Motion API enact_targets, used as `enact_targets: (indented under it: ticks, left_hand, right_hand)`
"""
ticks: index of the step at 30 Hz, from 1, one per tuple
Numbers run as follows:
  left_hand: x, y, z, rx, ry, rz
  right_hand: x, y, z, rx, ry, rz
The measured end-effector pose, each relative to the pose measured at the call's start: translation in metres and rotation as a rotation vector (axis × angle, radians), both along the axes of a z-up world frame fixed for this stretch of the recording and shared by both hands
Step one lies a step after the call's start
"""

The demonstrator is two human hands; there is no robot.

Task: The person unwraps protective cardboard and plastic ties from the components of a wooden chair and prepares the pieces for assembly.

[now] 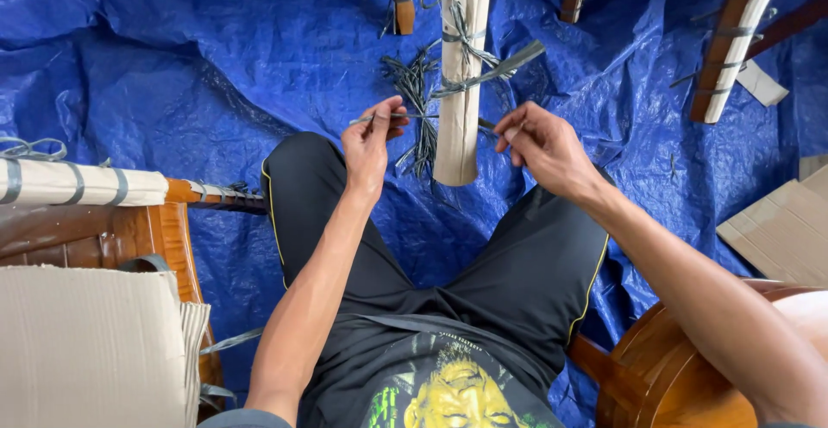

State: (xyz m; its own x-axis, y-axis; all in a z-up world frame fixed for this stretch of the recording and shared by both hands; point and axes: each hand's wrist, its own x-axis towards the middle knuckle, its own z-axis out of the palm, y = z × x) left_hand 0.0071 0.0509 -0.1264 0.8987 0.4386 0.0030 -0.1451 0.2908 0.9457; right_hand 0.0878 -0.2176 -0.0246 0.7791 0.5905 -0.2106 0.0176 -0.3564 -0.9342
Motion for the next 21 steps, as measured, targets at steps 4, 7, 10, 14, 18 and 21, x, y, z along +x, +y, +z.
enact_targets:
  ticks: [4, 7, 10, 14, 18, 21]
  left_hand:
    - [-0.015, -0.004, 0.021, 0.078, -0.034, 0.062]
    - [-0.025, -0.007, 0.041, 0.081, -0.12, 0.082]
    - [-0.034, -0.015, 0.063, 0.166, -0.202, 0.064]
    - [-0.048, -0.033, 0.084, 0.456, -0.25, 0.027]
    - [-0.059, -0.047, 0.093, 0.739, -0.273, -0.008]
    - [-0.063, -0.051, 0.093, 0.724, -0.263, -0.072]
  right_hand:
    - [-0.005, -0.001, 0.005, 0.186, 0.106, 0.045]
    - [-0.007, 0.001, 0.007, 0.237, 0.023, 0.087]
    - [-0.012, 0.005, 0.01, 0.269, -0.025, 0.036]
    - [-0.023, 0.009, 0.02, 0.091, -0.305, -0.03]
    - [-0.033, 0.019, 0.034, 0.026, -0.694, 0.031]
    - [-0.036, 0.024, 0.035, 0.028, -0.813, 0.059]
